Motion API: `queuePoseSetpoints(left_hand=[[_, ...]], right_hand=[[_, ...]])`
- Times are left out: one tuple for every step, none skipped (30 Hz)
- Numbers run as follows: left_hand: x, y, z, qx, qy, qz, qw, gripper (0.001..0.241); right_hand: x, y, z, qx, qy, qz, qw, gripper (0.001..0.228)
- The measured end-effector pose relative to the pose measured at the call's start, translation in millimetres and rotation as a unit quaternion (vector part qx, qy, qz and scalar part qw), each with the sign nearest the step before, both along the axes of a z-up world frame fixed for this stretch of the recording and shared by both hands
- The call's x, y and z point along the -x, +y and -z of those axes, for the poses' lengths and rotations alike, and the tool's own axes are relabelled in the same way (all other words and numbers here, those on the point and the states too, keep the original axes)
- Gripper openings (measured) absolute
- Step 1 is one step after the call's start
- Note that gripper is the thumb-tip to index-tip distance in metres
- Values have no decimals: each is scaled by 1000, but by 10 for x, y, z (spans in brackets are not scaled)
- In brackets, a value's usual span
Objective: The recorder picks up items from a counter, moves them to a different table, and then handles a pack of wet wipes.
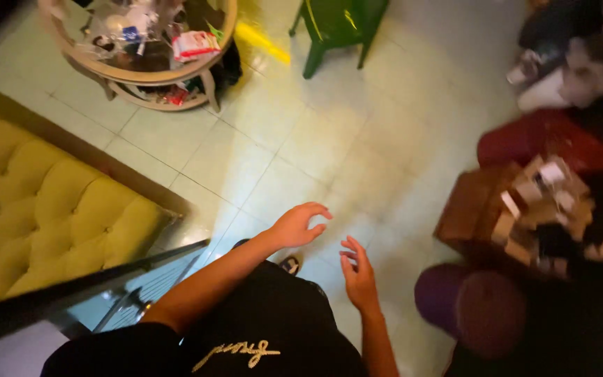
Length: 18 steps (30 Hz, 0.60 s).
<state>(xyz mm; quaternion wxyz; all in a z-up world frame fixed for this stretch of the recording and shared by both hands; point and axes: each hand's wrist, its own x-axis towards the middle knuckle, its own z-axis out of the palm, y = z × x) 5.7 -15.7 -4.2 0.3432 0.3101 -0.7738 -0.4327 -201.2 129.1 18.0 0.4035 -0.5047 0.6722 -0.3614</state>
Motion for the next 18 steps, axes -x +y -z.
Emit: queuePoseSetpoints(left_hand=[[-40, -200, 86, -3, -2, -14, 1000, 28], [-92, -353, 197, -53, 16, -46, 997, 27], [-151, -506, 318, -102, 35, -78, 991, 27], [-220, -671, 326, -107, 37, -89, 990, 27], [-296, -838, 343, -177, 9, -134, 975, 28], [-358, -1019, 372, -245, -17, -176, 953, 28], [-393, -1229, 468, -250, -13, -187, 950, 28], [-425, -1413, 575, -251, -16, -204, 946, 27], [-463, -1599, 676, -253, -19, -221, 942, 26], [-416, -1835, 782, -258, -17, -225, 939, 26], [-374, -2070, 874, -262, -28, -222, 939, 24], [-401, -2334, 964, -262, -41, -220, 939, 23], [-400, -2618, 899, -263, -42, -225, 937, 23], [-369, -2895, 828, -237, -48, -225, 944, 27], [-339, -3169, 754, -211, -55, -225, 950, 32], [-309, -3428, 626, -216, -55, -234, 946, 32], [-285, -3685, 503, -209, -38, -244, 946, 32], [-277, -3953, 398, -201, -21, -255, 946, 33]], right_hand=[[171, -345, -65, -3, -2, -14, 1000, 49], [322, -651, -109, -6, 23, -33, 999, 47], [460, -969, -138, -9, 47, -52, 997, 46], [519, -1303, -210, -13, 48, -64, 997, 46], [565, -1647, -271, -15, 29, -71, 997, 46], [615, -2010, -325, -16, 12, -77, 997, 46], [574, -2381, -322, -20, 14, -89, 996, 46], [523, -2712, -319, -14, -5, -108, 994, 46], [462, -3044, -318, -8, -24, -128, 991, 47], [378, -3353, -329, -14, -23, -132, 991, 47], [288, -3660, -351, -4, -25, -170, 985, 48], [140, -3988, -353, 10, -31, -208, 978, 49], [17, -4255, -380, 9, -34, -213, 976, 49], [-82, -4529, -421, 10, -20, -245, 969, 50], [-180, -4796, -465, 11, -6, -277, 961, 51], [-225, -5054, -519, 7, -8, -285, 958, 51], [-275, -5307, -569, 25, 16, -308, 951, 52], [-340, -5568, -600, 44, 39, -331, 942, 52]])
